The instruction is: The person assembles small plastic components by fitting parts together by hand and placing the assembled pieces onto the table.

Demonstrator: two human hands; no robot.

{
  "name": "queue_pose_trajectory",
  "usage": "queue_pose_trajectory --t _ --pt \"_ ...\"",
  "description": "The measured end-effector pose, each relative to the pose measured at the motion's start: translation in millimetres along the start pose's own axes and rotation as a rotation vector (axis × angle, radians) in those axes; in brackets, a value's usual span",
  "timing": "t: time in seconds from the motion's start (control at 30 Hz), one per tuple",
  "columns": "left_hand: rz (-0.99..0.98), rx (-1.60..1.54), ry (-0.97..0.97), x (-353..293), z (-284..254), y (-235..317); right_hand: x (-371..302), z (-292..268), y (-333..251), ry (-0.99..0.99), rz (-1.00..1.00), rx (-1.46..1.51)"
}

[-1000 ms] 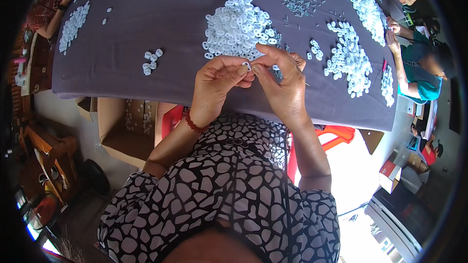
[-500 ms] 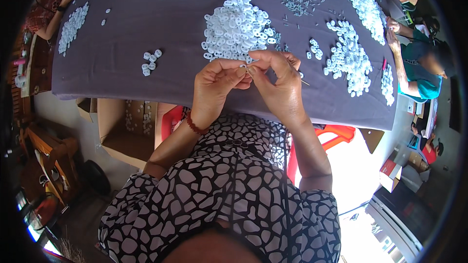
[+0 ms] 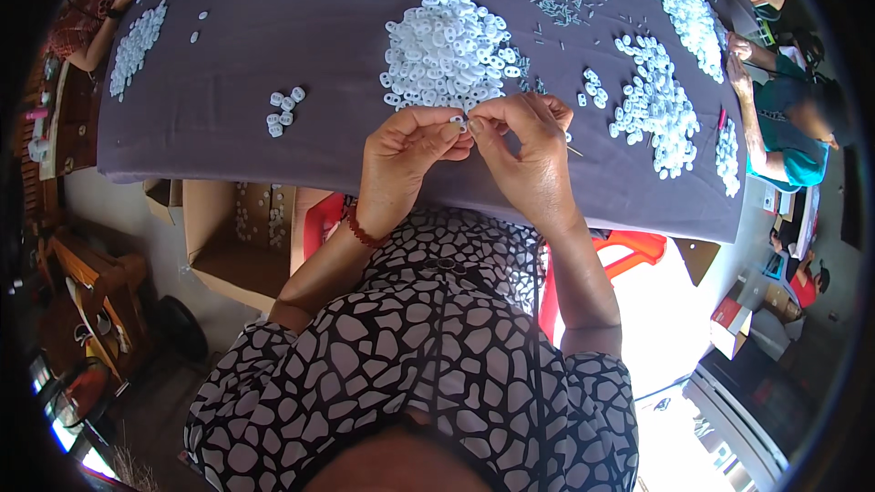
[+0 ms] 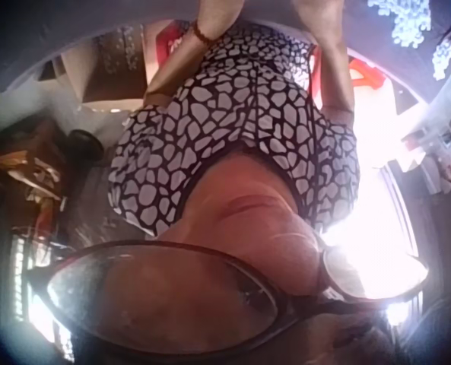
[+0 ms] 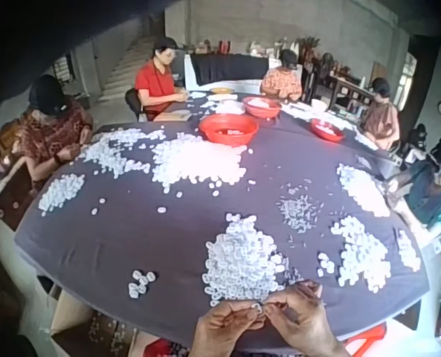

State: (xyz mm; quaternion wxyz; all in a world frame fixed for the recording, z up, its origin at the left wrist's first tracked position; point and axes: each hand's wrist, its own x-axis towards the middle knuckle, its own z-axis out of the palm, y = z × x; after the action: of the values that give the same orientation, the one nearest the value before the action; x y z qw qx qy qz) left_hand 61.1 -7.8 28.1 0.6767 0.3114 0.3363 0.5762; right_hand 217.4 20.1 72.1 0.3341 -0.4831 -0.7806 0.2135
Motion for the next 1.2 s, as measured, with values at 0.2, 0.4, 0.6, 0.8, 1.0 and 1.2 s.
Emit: queue_pose_trajectory --t 0.2,0.4,0.6,0.8,1.0,1.2 --pt "0.02 0.011 0.014 -2.4 -1.3 -1.9 -1.6 5.1 2.8 -0.001 -0.018 0.015" --pt "0.055 0.016 0.012 -3.2 -2.5 -2.2 -1.7 8.2 1.7 -0.01 -0.032 0.018" --pt "0.046 0.034 0.0 -3.5 -3.9 -1.5 -2.8 7.0 2.1 -0.037 -0.02 0.034" --pt "0.045 0.077 -0.001 -2.4 -3.6 2.8 -5.8 8.0 3.7 -0.038 0.057 0.152" --pt "0.055 0.085 -0.001 -3.2 -4.5 2.0 -8.5 10.5 4.5 -0.025 0.045 0.145" --pt "0.05 0.072 0.021 -5.4 -4.5 -1.5 -8.7 15.1 5.4 -0.011 0.032 0.119"
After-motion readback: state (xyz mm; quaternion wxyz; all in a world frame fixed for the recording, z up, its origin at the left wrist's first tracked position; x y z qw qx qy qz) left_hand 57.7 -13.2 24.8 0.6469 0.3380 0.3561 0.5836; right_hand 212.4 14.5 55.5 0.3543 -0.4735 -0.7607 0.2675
